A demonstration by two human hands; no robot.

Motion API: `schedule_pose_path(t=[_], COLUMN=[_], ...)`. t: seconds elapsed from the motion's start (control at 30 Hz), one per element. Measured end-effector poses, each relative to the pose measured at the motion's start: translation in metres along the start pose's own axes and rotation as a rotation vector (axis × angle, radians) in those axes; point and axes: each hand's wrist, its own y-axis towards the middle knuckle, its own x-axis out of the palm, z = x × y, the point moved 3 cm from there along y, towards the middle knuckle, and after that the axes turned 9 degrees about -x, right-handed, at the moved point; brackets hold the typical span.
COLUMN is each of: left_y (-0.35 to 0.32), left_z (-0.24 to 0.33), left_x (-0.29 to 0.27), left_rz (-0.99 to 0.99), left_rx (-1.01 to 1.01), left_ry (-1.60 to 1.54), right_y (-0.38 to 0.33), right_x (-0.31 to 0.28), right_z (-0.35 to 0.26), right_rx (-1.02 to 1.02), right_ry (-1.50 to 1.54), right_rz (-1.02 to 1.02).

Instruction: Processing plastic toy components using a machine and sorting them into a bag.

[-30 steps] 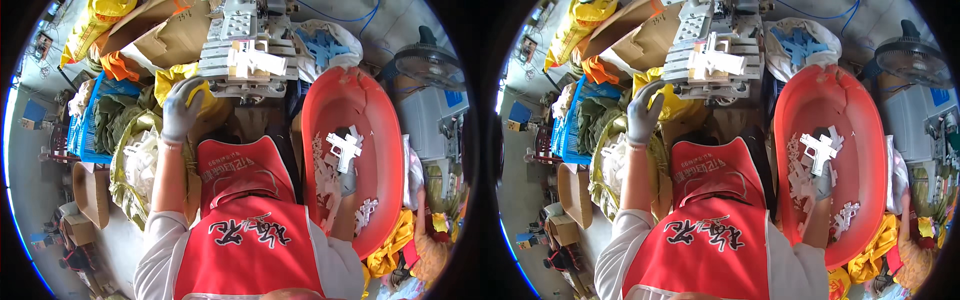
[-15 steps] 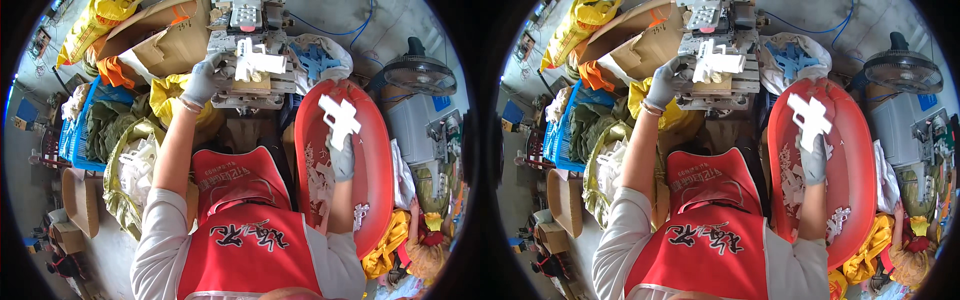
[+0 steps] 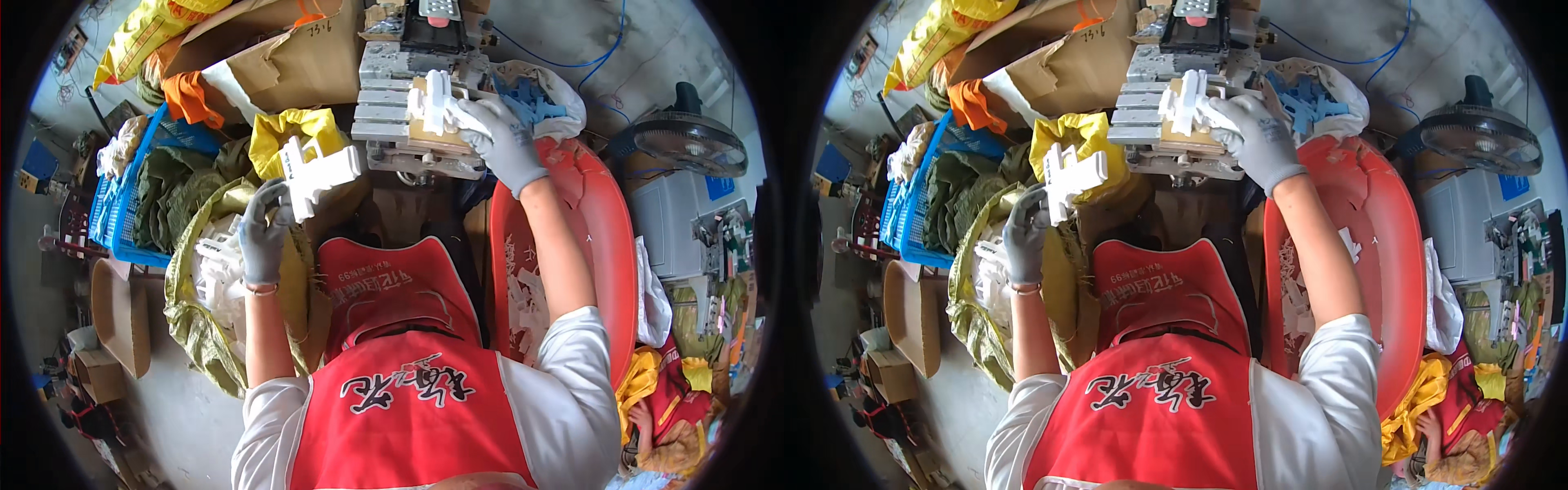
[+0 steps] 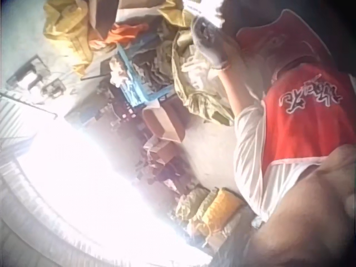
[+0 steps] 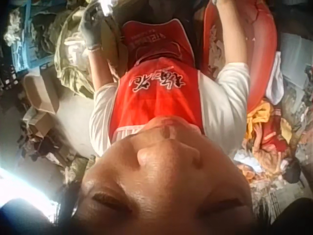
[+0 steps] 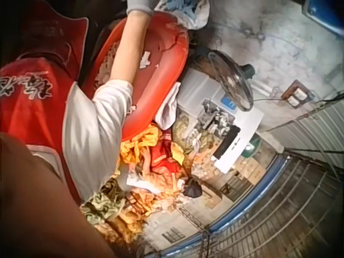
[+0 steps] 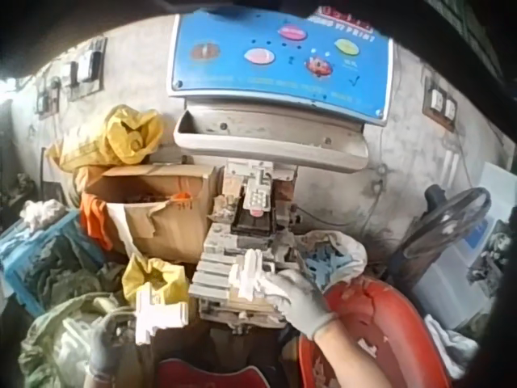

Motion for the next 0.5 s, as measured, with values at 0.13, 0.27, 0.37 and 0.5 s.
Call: schedule_pose_path(t=[0.13, 0.27, 0.37, 0.5], left_y=[-0.02, -0.03, -0.044, -0.076], left_z=[-0.014, 0.002, 0.005, 0.0], left_x=[-0.014, -0.015, -0.037, -0.087], left_rz=[0.082, 0.141, 0.21, 0.376], left_rx=[-0.059, -0.045, 0.013, -0.112], left_ry=[0.07, 0.206, 0.23, 0.391], right_y=[0.001, -0.004, -0.045, -0.122], right_x=[0.009, -0.007, -0.019, -0.02], right_z=[-0.003, -0.012, -0.021, -0.019], right_rx=[0.021, -0.138, 0.021, 0.23], right_ry=[0.044, -0.145, -0.071, -0.042], right_rz=[-0.122, -0.102, 0.045, 0.03])
